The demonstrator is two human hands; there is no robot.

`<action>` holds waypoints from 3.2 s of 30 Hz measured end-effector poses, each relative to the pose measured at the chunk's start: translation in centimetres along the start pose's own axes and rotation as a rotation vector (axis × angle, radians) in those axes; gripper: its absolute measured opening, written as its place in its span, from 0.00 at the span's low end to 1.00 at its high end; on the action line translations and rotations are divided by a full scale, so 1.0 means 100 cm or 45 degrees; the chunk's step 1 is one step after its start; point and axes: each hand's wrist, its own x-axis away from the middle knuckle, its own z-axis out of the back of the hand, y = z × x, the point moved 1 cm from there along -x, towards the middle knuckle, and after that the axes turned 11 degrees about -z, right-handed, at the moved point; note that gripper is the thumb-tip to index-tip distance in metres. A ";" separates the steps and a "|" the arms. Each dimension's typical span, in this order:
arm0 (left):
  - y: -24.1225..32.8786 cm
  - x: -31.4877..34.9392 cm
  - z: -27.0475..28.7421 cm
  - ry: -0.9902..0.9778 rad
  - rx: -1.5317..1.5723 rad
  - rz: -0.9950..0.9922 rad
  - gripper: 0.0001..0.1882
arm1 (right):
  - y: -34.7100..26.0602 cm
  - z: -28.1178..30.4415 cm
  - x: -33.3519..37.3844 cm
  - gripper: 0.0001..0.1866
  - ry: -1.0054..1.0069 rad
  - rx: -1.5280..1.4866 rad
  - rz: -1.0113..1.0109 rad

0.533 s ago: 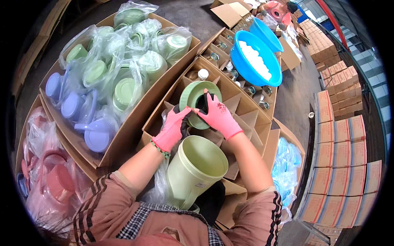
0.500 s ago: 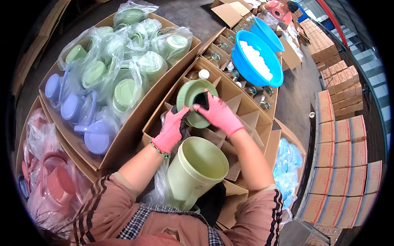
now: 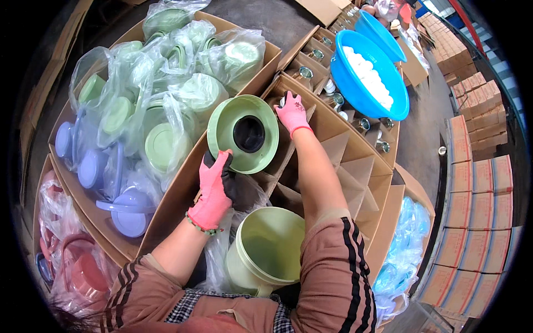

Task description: The person assembles and packs thermos flasks. They insert a metal liner into a plastic flask body, secure the lid, and then place the assembled unit into a plastic bag. The person handles multiple flasks of different colors, including purple and green, and places the bagged items into cardboard boxes.

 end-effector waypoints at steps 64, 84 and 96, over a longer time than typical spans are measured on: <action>0.086 0.149 -0.002 -1.197 0.148 0.382 0.17 | 0.120 0.163 0.348 0.23 -0.623 -0.520 0.499; 0.027 0.096 -0.028 -1.653 -0.708 -0.061 0.34 | 0.160 0.069 0.298 0.29 -0.271 -2.253 -0.150; 0.029 0.101 -0.012 -1.477 -0.703 -0.277 0.26 | 0.141 0.097 0.311 0.22 -0.275 -2.215 -0.100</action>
